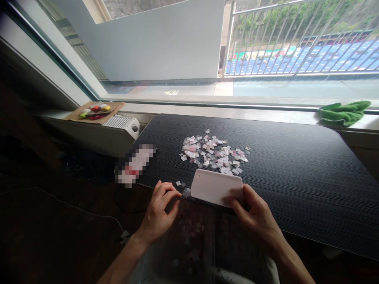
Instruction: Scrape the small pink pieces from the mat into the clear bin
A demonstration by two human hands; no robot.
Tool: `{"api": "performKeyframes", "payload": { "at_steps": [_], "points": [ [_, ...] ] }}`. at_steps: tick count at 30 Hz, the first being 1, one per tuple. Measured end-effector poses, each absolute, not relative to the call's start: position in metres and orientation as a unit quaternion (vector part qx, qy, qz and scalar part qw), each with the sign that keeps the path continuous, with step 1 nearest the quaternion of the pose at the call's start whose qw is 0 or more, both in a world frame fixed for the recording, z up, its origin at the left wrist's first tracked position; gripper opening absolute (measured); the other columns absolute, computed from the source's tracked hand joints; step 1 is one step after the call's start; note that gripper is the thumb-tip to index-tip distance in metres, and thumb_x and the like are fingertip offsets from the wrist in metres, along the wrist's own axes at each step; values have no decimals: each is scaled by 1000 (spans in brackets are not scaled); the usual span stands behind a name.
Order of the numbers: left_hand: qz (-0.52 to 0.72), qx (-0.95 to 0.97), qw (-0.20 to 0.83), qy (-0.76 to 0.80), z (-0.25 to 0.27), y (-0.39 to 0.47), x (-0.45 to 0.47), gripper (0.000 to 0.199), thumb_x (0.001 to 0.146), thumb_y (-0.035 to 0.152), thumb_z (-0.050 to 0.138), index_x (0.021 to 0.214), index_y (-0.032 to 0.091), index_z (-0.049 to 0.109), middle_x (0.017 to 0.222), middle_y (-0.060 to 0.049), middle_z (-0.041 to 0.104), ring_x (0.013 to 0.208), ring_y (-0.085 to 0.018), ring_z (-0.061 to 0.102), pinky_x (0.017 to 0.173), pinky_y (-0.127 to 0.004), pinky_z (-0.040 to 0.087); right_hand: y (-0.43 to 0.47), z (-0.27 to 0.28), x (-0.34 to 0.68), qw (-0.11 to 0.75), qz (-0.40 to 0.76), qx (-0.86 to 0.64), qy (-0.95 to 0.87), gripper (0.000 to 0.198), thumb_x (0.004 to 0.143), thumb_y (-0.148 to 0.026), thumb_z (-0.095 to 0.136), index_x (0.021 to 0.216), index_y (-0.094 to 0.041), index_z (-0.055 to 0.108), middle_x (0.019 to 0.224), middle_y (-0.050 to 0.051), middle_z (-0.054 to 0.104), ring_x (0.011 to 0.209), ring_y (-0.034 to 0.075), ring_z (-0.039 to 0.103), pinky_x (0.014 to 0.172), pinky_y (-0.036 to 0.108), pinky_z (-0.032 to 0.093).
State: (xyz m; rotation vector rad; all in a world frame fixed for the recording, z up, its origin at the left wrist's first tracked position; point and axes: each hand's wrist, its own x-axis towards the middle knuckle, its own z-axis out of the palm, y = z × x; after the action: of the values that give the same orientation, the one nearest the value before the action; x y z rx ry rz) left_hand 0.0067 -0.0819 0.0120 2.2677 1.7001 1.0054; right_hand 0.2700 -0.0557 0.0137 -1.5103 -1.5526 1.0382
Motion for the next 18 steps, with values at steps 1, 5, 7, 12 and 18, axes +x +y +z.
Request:
{"api": "performKeyframes", "payload": {
  "at_steps": [1,5,7,12,18],
  "points": [
    [334,753,68,564,12,-82,7,21,78,5,51,90,21,59,89,-2,57,97,-18,59,108,-55,36,-56,14,270,363,409,-582,-601,23,80,-35,64,99,-21,63,87,4,72,72,19,67,62,26,55],
    [335,751,68,564,11,-82,6,22,78,5,51,90,20,60,90,-3,57,97,-18,59,109,-55,35,-52,15,263,388,394,-591,-588,22,80,-35,63,97,-22,63,86,3,72,73,19,67,64,27,55],
    [337,751,68,563,10,-82,6,22,78,5,51,91,20,60,91,-3,57,97,-19,58,109,-56,35,-47,15,258,399,380,-596,-584,22,80,-35,62,98,-22,62,86,4,71,73,19,66,66,29,55],
    [334,752,73,564,10,-82,6,24,76,4,52,92,20,60,91,-3,57,97,-19,58,108,-57,35,-41,11,255,375,370,-589,-613,20,80,-35,63,94,-22,62,85,4,71,71,19,65,64,28,54],
    [338,749,69,565,10,-82,6,22,79,5,52,92,21,60,90,-2,56,97,-19,58,108,-56,35,-47,14,257,363,372,-567,-639,18,81,-36,61,93,-22,62,83,3,72,70,18,65,61,25,53]
  ]
}}
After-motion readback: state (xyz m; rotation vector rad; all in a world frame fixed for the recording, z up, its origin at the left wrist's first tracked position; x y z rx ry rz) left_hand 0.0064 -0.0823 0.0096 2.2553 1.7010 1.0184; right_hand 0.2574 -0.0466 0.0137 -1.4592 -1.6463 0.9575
